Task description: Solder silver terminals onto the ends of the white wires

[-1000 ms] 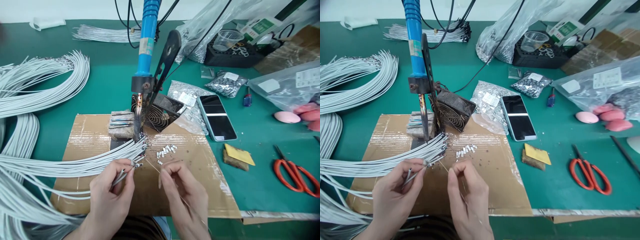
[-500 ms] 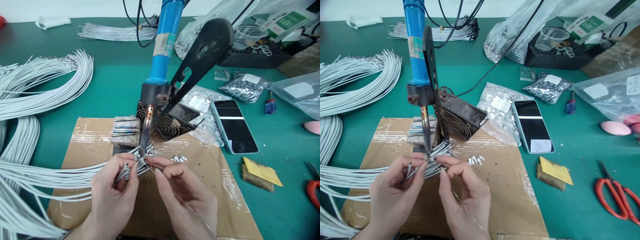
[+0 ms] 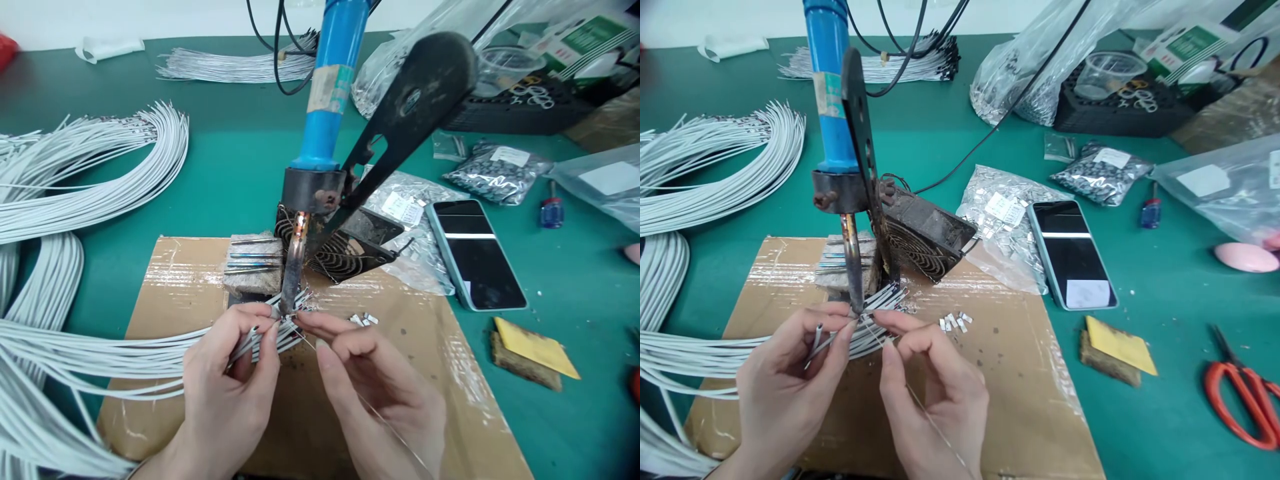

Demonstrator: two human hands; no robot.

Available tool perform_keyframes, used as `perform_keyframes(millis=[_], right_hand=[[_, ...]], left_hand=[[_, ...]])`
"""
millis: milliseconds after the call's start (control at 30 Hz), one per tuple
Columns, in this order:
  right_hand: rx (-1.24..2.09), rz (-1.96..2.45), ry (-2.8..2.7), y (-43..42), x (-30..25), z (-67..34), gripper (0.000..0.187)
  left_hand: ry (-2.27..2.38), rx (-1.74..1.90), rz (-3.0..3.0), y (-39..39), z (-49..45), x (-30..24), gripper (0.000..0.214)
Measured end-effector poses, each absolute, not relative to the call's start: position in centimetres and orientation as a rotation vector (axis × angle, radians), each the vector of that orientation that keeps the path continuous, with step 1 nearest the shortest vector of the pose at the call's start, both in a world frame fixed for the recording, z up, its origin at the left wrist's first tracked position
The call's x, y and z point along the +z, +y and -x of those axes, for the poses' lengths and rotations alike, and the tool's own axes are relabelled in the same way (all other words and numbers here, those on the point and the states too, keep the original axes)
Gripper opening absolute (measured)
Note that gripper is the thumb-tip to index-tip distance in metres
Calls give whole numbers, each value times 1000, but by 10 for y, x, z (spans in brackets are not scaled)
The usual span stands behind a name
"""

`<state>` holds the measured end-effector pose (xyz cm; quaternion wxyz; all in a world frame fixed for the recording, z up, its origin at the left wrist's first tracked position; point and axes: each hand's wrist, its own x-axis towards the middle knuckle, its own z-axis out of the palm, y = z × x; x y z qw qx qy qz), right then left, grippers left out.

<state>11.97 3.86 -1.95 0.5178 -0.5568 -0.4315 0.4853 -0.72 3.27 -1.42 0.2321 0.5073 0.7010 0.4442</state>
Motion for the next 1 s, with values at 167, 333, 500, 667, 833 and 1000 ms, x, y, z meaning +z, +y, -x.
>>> perform_keyframes(millis=[167,333,500,667,833,1000], right_hand=[[1164,1347,-1041,38,-19,-121,22],[1159,1346,-1070,38,-20,-123,22],[1147,1352,-1078,37,-21,-122,22],[1136,1347,-1066,37,-20,-121,22],[1146,1324,-1038,38,-19,-120,23],[1174,1308,-1015,37,-22,-120,23]], left_hand=[[1904,1238,-1408,32,7,-14,13],[1896,1251,-1402,32,8,-15,13],[1894,1256,-1405,33,8,-14,12],[1890,1264,-1402,32,7,-14,14],[1892,1253,-1399,32,8,-14,13],[1896,1223,-1306,34,7,-13,13]])
